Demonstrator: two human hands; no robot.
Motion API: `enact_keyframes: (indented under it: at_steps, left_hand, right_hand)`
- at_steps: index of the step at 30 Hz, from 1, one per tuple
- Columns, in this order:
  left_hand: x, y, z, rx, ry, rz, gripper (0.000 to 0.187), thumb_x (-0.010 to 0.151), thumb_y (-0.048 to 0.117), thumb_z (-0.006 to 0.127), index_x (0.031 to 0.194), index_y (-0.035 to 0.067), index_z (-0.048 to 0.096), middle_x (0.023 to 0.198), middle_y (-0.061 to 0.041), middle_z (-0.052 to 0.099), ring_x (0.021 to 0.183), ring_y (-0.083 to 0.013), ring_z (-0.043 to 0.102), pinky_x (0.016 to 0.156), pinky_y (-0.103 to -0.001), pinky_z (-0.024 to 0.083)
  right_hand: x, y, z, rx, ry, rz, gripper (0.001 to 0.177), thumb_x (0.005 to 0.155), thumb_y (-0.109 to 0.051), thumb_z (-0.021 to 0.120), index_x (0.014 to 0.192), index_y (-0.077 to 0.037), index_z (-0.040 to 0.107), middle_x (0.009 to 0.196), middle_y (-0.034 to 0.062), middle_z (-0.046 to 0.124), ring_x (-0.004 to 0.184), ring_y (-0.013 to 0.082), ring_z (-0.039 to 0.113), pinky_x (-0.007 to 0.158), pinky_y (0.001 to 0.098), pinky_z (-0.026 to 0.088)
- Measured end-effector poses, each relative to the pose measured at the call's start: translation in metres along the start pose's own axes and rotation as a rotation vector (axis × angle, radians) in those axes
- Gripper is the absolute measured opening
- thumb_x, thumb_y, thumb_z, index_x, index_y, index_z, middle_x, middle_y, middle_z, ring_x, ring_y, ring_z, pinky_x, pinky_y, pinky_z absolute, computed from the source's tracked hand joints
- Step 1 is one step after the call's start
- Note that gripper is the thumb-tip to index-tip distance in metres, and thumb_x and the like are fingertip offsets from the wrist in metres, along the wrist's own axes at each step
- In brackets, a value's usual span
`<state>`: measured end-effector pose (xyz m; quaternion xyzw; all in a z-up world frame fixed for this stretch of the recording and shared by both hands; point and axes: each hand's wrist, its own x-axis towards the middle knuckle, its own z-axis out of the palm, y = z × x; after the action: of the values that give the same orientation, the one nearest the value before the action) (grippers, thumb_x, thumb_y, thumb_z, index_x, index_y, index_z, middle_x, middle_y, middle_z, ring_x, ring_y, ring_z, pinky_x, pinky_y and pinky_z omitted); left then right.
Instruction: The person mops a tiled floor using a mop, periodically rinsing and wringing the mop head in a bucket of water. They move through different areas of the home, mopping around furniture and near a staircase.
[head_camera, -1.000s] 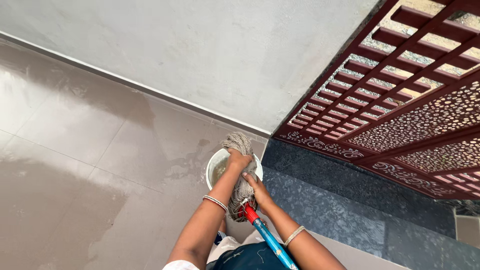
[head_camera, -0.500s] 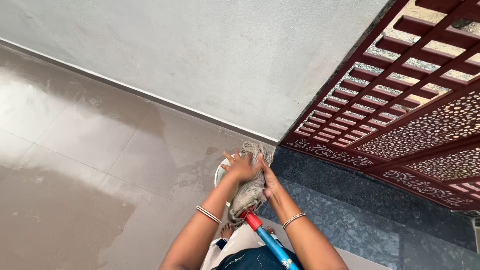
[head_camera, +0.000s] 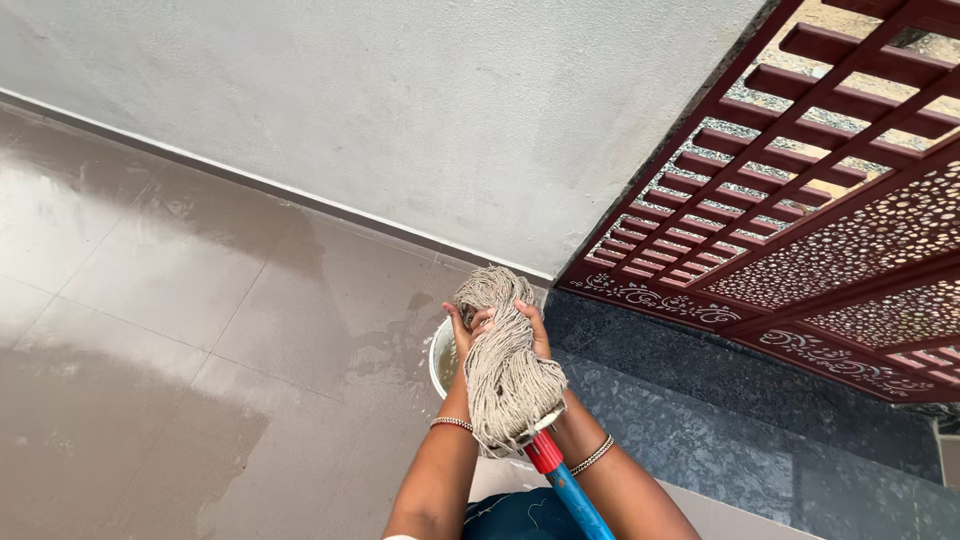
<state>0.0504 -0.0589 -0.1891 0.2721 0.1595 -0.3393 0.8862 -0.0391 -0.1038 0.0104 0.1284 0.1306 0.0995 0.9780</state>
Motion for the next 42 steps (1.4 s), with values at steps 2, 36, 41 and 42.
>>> enact_keyframes:
  at_steps: [2,36,41,42]
  left_hand:
    - [-0.009,-0.014,-0.001,0.200,-0.162,0.361,0.104,0.090,0.057,0.069,0.168,0.039,0.003,0.132,-0.031,0.051,0.115,-0.0322,0.065,0.098,-0.058,0.053]
    - [-0.064,0.061,0.156,1.833,-0.099,0.266,0.071,0.074,0.030,0.076,0.141,0.020,0.053,0.123,-0.022,0.070,0.117,-0.0426,0.064,0.096,-0.050,0.051]
    - [-0.064,0.058,0.168,1.978,-0.176,0.245,0.106,0.071,0.052,0.083,0.154,0.016,0.028,0.142,-0.034,0.049,0.124,-0.0511,0.058,0.102,-0.051,0.051]
    - [-0.064,0.059,0.169,1.977,-0.173,0.245,0.106,0.071,0.052,0.083,0.154,0.016,0.028,0.142,-0.034,0.049,0.124,-0.0511,0.058,0.102,-0.051,0.051]
  right_hand:
    - [0.000,0.000,-0.008,-0.062,0.012,-0.031,0.038,0.085,-0.044,0.069,0.098,-0.010,0.058,0.085,0.0043,0.062,0.082,0.0166,0.068,0.076,0.0337,0.060]
    - [0.016,-0.048,-0.157,-1.477,0.801,-0.820,0.107,0.071,-0.018,0.084,0.153,-0.004,0.017,0.135,0.0215,0.057,0.112,0.0268,0.063,0.095,0.0383,0.053]
    - [0.017,-0.058,-0.137,-1.396,0.585,-0.798,0.112,0.071,-0.014,0.078,0.158,-0.010,0.008,0.142,0.0201,0.052,0.111,0.0267,0.063,0.085,0.0375,0.057]
    - [0.014,-0.054,-0.131,-1.396,0.584,-0.796,0.112,0.071,-0.014,0.078,0.158,-0.010,0.008,0.142,0.0201,0.052,0.111,0.0267,0.063,0.085,0.0375,0.057]
